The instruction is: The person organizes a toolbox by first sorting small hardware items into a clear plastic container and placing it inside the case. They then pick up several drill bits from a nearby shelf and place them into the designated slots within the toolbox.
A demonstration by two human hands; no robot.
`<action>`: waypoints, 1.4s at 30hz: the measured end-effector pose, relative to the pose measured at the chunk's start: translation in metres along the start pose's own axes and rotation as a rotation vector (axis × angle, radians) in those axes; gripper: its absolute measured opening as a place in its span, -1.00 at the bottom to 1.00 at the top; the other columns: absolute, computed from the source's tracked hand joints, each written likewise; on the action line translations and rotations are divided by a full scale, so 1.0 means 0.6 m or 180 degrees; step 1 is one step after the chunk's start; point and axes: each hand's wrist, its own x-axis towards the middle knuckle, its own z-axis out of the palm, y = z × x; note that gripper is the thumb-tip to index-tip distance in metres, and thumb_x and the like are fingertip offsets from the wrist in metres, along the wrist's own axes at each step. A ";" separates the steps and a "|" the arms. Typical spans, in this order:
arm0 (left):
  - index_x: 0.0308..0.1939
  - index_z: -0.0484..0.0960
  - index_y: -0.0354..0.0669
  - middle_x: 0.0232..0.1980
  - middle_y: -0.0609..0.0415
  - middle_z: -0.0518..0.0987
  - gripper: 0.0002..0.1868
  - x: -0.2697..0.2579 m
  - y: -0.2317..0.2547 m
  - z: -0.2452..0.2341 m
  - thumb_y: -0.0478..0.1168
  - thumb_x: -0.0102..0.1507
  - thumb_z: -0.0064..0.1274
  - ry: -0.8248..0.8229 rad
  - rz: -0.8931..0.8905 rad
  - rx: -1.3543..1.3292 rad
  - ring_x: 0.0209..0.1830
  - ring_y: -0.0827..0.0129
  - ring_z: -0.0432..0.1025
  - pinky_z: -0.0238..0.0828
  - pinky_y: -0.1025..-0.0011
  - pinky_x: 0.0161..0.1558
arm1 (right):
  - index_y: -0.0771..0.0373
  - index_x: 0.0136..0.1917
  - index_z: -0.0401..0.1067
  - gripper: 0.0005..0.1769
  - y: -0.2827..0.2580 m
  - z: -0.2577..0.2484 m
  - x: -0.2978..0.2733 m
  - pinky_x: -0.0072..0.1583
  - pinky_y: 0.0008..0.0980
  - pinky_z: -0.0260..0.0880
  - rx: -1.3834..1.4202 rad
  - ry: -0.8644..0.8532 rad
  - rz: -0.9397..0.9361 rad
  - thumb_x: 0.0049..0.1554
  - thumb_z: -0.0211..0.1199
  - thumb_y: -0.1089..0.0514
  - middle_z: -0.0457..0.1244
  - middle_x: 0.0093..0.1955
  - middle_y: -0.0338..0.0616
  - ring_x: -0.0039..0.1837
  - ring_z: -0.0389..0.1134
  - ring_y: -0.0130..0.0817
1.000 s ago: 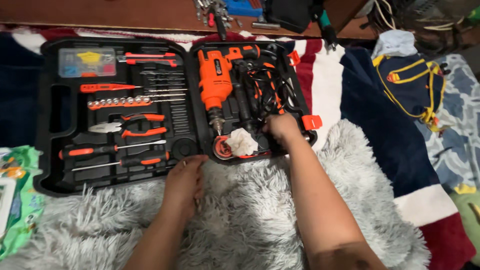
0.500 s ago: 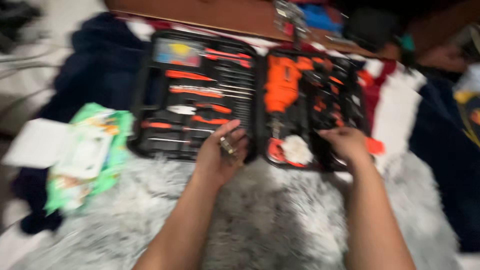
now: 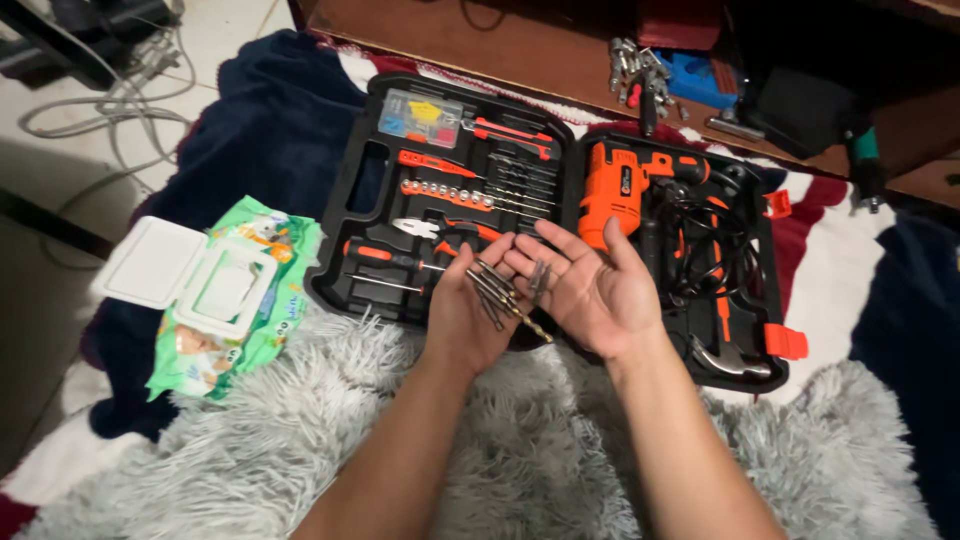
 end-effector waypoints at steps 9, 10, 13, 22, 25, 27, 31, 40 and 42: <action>0.41 0.39 -0.13 0.15 0.06 0.60 -0.44 -0.001 -0.023 0.005 0.05 0.43 -0.38 0.0564 -0.0338 0.0210 0.03 0.18 0.55 0.46 0.14 0.17 | 0.37 0.39 0.30 -0.50 0.026 -0.013 -0.023 0.50 -0.25 0.17 -0.1869 0.0070 -0.1275 0.21 0.21 0.17 0.26 0.40 0.07 0.48 0.25 -0.19; 0.41 0.39 -0.14 0.17 0.04 0.59 -0.44 -0.002 -0.023 0.006 0.04 0.43 -0.38 0.0553 -0.0335 0.0190 0.05 0.16 0.55 0.46 0.13 0.18 | 0.33 0.34 0.37 -0.55 0.026 -0.014 -0.024 0.43 -0.32 0.26 -0.2296 0.0364 -0.1536 0.19 0.23 0.21 0.31 0.33 0.02 0.42 0.31 -0.24; 0.40 0.39 -0.18 0.23 -0.01 0.57 -0.45 -0.003 -0.021 0.004 0.03 0.45 -0.38 0.0324 -0.0297 0.0103 0.07 0.15 0.54 0.45 0.10 0.20 | 0.23 0.14 0.56 -0.69 0.024 -0.009 -0.033 0.13 -0.39 0.39 -0.4342 0.0844 -0.1985 0.09 0.35 0.31 0.38 0.04 -0.10 0.10 0.40 -0.31; 0.35 0.45 -0.26 0.18 -0.01 0.61 -0.50 0.002 -0.079 -0.045 -0.04 0.48 -0.34 0.0761 -0.0225 0.0295 0.04 0.27 0.53 0.45 0.31 0.08 | 0.20 -0.08 0.65 -0.77 0.064 -0.007 -0.036 -0.15 -0.30 0.40 -0.5780 0.1375 -0.1271 -0.03 0.43 0.13 0.38 -0.22 -0.02 -0.22 0.43 -0.22; 0.32 0.48 -0.27 0.11 -0.01 0.60 -0.47 0.001 -0.101 -0.065 0.01 0.47 -0.36 0.1121 -0.0235 0.0301 0.04 0.26 0.51 0.44 0.26 0.09 | 0.19 -0.12 0.65 -0.84 0.065 -0.040 -0.028 -0.12 -0.31 0.43 -0.5682 0.1508 -0.0788 0.01 0.33 0.18 0.42 -0.21 0.02 -0.20 0.46 -0.23; 0.34 0.47 -0.27 0.14 -0.03 0.56 -0.46 0.005 -0.104 -0.073 0.03 0.49 -0.33 0.1259 -0.0172 0.0169 0.08 0.21 0.45 0.38 0.22 0.14 | 0.19 -0.15 0.62 -0.87 0.058 -0.066 -0.015 -0.09 -0.32 0.45 -0.5265 0.1473 -0.0744 0.03 0.29 0.20 0.43 -0.21 0.01 -0.17 0.48 -0.22; 0.34 0.41 -0.24 0.30 -0.06 0.52 -0.43 0.010 -0.097 -0.075 0.06 0.43 -0.37 0.1515 -0.0180 0.0105 0.30 0.05 0.42 0.30 0.10 0.31 | 0.17 -0.13 0.57 -0.91 0.004 -0.111 0.053 -0.05 -0.27 0.45 -0.5161 0.1840 -0.1078 0.10 0.32 0.14 0.42 -0.20 -0.01 -0.14 0.48 -0.14; 0.30 0.46 -0.26 0.24 -0.09 0.57 -0.41 -0.003 -0.095 -0.060 0.09 0.41 -0.34 0.1620 -0.0249 -0.0077 0.09 0.10 0.51 0.47 0.13 0.10 | -0.01 -0.28 0.66 -0.93 -0.043 -0.164 0.230 0.09 -0.20 0.34 -0.7235 0.1060 -0.1444 -0.08 0.41 0.15 0.46 -0.18 -0.30 0.02 0.37 -0.18; 0.28 0.48 -0.28 0.21 -0.10 0.59 -0.42 -0.003 -0.093 -0.057 0.08 0.41 -0.34 0.1606 -0.0198 -0.0108 0.03 0.14 0.54 0.53 0.15 0.04 | -0.05 -0.28 0.68 -0.92 -0.051 -0.170 0.252 0.08 -0.17 0.31 -0.7339 0.0979 -0.1162 -0.11 0.43 0.13 0.46 -0.18 -0.33 0.03 0.36 -0.19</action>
